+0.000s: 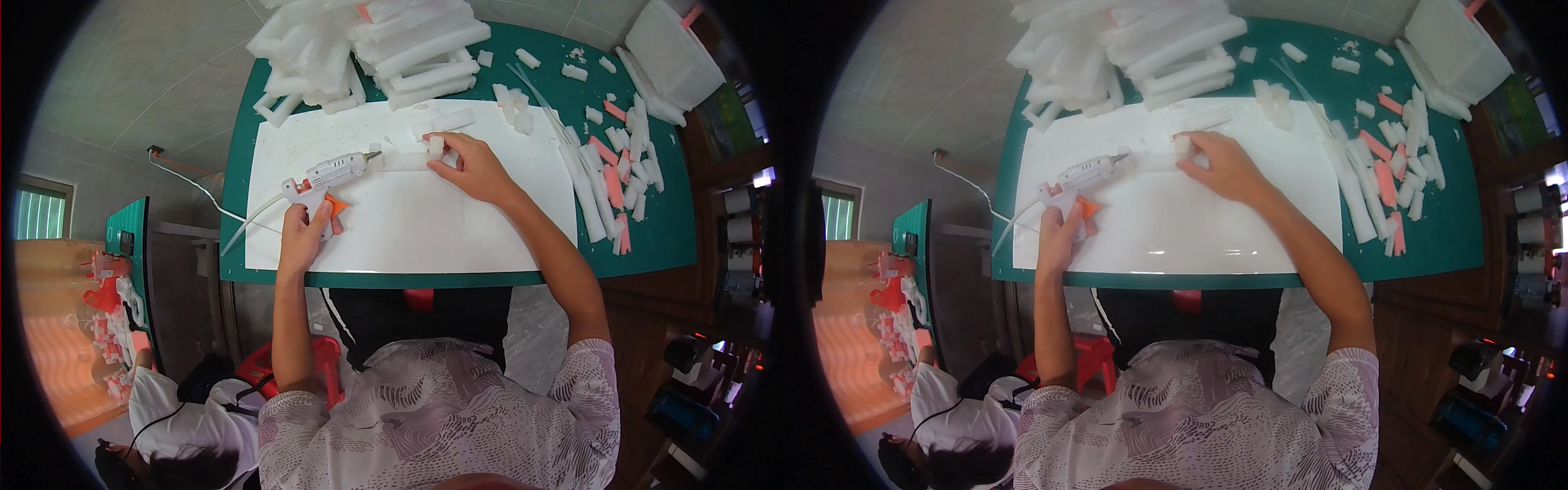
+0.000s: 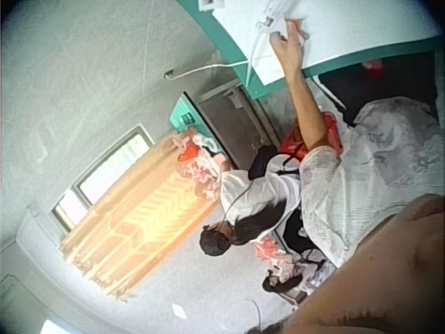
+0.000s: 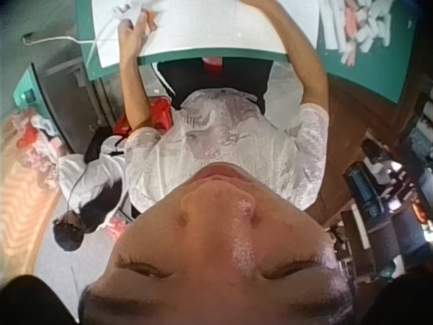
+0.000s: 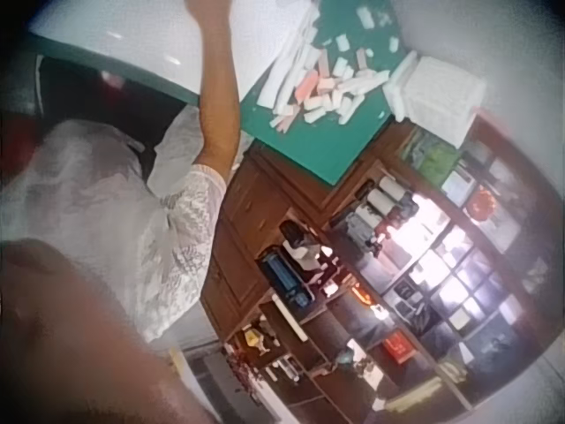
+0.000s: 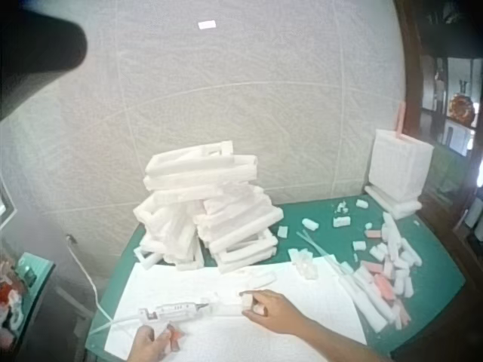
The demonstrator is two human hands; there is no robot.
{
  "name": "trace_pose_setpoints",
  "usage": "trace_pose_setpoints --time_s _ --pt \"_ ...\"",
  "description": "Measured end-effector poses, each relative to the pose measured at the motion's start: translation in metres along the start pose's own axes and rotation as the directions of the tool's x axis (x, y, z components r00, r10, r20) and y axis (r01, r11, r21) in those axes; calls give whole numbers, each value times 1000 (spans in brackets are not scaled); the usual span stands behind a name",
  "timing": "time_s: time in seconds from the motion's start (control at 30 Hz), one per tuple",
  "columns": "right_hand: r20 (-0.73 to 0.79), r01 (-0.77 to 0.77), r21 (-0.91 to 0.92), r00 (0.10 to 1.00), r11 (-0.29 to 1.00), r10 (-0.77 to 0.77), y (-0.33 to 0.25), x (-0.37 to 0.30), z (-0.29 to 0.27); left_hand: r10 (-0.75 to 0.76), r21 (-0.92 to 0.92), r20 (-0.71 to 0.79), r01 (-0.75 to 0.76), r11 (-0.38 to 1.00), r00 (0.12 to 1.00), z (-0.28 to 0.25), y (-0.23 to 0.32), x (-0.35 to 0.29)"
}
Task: The person constructs foam structures by applying hot glue to foam pieces with a hot glue gun, assembling them into rectangular frames by hand, and joining small foam pieces on the table.
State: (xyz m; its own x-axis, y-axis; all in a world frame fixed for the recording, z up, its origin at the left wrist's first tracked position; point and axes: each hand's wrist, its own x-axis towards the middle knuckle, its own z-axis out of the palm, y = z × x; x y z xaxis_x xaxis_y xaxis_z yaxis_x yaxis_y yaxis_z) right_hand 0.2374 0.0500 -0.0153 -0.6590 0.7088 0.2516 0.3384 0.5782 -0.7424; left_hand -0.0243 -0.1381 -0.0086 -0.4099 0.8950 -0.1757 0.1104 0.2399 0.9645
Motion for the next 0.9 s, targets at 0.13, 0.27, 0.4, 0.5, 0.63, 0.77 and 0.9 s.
trace_pose_setpoints --time_s 0.13,0.27,0.4,0.5,0.63,0.77,0.9 --pt "-1 15 3 1000 1000 -15 1 0 0 82 -35 21 -81 996 996 2 0 -3" --pt "7 13 -3 1000 1000 -13 0 0 -1 112 -5 60 -112 994 992 0 2 -4" --pt "8 11 15 1000 1000 -11 -1 0 -1 155 12 80 -157 988 985 2 8 -9" --pt "10 0 11 1000 1000 -1 0 0 -2 159 27 103 -162 986 982 -1 7 -11" --pt "7 2 -4 1000 1000 -2 -2 0 -2 150 10 78 -151 988 986 -7 5 -12" --pt "11 -20 6 1000 1000 20 -3 0 -3 209 -50 19 -207 977 978 -9 11 -14" --pt "14 7 36 1000 999 -8 1 -1 -2 232 -5 -28 -232 973 972 -21 14 -12"
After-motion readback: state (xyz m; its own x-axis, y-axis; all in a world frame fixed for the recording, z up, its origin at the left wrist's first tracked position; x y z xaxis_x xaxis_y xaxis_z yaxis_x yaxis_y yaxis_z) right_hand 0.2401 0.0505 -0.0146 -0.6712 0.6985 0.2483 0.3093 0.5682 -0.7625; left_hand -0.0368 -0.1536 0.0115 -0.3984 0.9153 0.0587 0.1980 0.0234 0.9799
